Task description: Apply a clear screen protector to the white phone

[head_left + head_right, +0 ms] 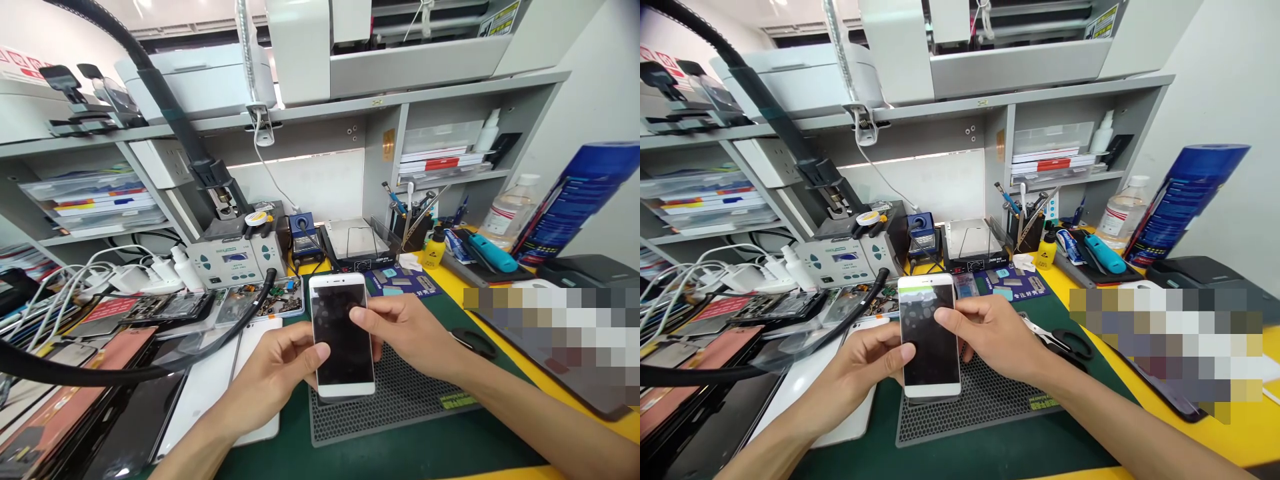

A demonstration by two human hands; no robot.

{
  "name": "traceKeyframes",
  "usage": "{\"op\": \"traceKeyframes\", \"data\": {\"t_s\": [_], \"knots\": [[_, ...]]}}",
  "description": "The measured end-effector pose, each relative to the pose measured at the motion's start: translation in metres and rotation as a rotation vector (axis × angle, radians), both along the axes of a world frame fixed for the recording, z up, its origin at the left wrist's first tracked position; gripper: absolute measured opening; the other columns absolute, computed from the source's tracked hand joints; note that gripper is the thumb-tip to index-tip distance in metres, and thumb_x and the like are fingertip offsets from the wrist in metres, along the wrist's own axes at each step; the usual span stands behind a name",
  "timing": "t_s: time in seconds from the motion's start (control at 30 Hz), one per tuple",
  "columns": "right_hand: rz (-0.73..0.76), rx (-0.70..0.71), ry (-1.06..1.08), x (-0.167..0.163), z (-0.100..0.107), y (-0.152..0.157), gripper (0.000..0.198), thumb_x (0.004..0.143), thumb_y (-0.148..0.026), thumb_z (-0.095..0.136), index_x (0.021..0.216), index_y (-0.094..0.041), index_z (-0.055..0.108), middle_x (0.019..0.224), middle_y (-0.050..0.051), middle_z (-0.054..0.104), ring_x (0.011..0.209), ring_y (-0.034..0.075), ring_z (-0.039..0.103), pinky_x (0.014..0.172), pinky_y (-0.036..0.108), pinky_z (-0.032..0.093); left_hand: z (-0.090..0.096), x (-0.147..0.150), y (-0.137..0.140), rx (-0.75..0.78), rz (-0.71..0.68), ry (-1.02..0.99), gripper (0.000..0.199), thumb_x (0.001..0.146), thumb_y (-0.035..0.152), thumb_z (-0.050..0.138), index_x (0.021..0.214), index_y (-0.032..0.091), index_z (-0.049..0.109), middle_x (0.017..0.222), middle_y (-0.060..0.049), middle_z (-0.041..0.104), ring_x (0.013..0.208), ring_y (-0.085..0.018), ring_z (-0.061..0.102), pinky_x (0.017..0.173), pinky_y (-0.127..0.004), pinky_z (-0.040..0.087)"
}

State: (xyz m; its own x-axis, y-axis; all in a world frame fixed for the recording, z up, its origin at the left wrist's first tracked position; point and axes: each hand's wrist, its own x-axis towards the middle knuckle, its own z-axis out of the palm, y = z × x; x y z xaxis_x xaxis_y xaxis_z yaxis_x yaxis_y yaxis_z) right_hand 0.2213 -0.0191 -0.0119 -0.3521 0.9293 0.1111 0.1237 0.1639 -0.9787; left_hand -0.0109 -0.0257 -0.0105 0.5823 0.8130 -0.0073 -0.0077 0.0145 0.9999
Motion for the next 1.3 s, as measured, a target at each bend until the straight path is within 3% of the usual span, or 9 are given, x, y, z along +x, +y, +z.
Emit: {"op": "traceKeyframes", "data": {"t_s": [0.97,1.17,1.3], "knots": [[-0.022,0.016,-0.079,-0.0009,0.0064,-0.0012,0.050,0.095,-0.059,0.062,0.063,-0.020,0.061,0.057,-0.001,0.066,0.053,0.014,0.064,0.052,0.023,0.050,-0.0013,-0.0003,0.0013,0.020,-0.002,-0.020,0.020,0.097,0.036,0.068,0.100,0.017,0.072,0.084,-0.001,0.066,0.080,-0.015,0.065,0.067,-0.023,0.056],[-0.035,0.030,-0.100,-0.0003,0.0065,0.0009,0.049,0.094,-0.055,0.066,0.060,-0.020,0.062,0.054,-0.001,0.067,0.051,0.014,0.065,0.051,0.022,0.050,-0.0027,-0.0012,0.0017,-0.015,0.007,-0.025,0.020,0.095,0.034,0.071,0.087,0.017,0.068,0.080,0.001,0.067,0.073,-0.012,0.066,0.065,-0.021,0.058],[-0.019,0.017,-0.082,-0.0001,0.0068,0.0020,0.048,0.095,-0.054,0.066,0.060,-0.020,0.064,0.056,-0.001,0.068,0.051,0.013,0.065,0.051,0.022,0.051,-0.0033,-0.0011,0.0020,-0.035,0.006,-0.047,0.023,0.095,0.032,0.071,0.078,0.017,0.065,0.071,0.004,0.060,0.068,-0.009,0.064,0.063,-0.019,0.059]]}}
